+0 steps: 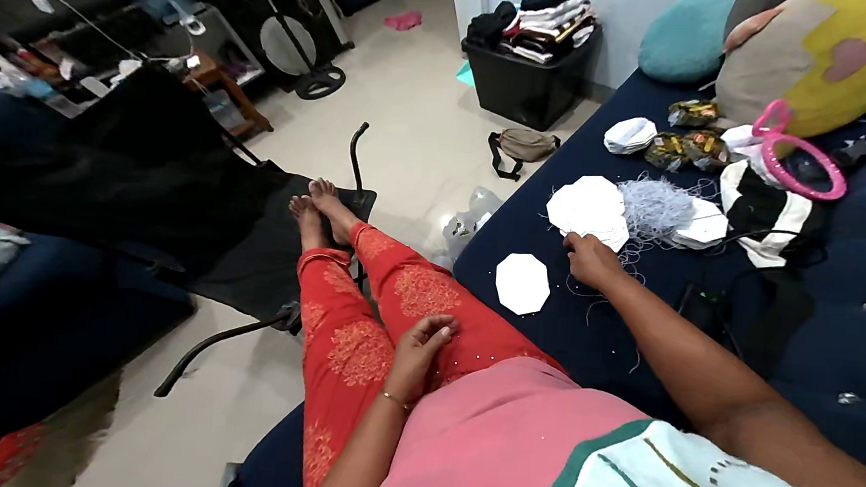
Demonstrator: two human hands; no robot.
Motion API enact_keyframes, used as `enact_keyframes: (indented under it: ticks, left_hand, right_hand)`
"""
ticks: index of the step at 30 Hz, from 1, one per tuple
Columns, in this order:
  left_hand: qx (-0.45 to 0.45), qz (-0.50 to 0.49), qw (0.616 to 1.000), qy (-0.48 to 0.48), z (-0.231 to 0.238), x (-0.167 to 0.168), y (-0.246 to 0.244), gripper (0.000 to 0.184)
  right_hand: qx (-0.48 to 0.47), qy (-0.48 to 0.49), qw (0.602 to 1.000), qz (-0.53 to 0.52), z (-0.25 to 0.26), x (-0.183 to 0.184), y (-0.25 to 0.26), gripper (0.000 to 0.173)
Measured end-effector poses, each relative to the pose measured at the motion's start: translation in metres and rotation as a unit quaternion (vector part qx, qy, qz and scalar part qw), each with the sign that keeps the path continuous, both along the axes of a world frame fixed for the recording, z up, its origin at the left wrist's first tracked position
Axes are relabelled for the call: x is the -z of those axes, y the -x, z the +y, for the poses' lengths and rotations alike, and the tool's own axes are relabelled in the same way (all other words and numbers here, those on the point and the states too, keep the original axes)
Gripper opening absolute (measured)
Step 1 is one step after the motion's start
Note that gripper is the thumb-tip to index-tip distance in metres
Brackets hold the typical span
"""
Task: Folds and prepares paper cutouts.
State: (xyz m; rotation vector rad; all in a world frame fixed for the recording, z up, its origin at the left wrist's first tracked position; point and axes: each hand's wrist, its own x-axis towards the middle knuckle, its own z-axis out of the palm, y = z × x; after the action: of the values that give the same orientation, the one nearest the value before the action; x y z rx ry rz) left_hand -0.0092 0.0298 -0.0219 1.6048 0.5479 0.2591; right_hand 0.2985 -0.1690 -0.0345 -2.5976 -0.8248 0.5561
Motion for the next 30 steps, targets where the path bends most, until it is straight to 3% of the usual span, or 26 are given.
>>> enact_keyframes:
  ticks: [6, 9, 12, 13, 18, 21, 30]
  left_hand:
    - [-0.002, 0.02, 1.0, 0.002, 0.0, -0.004, -0.002, 0.025]
    - [0.0, 0.016, 1.0, 0.004, 0.001, -0.002, -0.003, 0.026]
    - [-0.003, 0.011, 1.0, 0.01, 0.001, -0.002, -0.003, 0.024]
    - [-0.002, 0.007, 1.0, 0.011, 0.001, -0.001, -0.002, 0.024]
    - [0.002, 0.003, 1.0, 0.007, 0.002, 0.001, 0.001, 0.025]
    - [0.001, 0.007, 1.0, 0.009, 0.001, -0.003, 0.0, 0.024]
    - [0.005, 0.003, 1.0, 0.008, 0.002, 0.001, 0.0, 0.025]
  right_hand:
    - [0.003, -0.118, 0.993, -0.002, 0.002, -0.002, -0.009, 0.027]
    - [-0.074, -0.156, 0.984, 0.039, 0.012, -0.006, 0.027, 0.055]
    - [-0.12, -0.082, 0.989, 0.027, 0.028, -0.003, 0.063, 0.093]
    - [-0.124, -0.056, 0.991, 0.021, 0.033, 0.0, 0.069, 0.098]
    - [-0.09, -0.019, 0.996, 0.018, 0.041, -0.002, 0.069, 0.085]
    - [-0.073, -0.022, 0.997, 0.009, 0.04, -0.003, 0.067, 0.087]
    - [-0.102, -0.032, 0.993, -0.045, 0.035, -0.005, 0.083, 0.074]
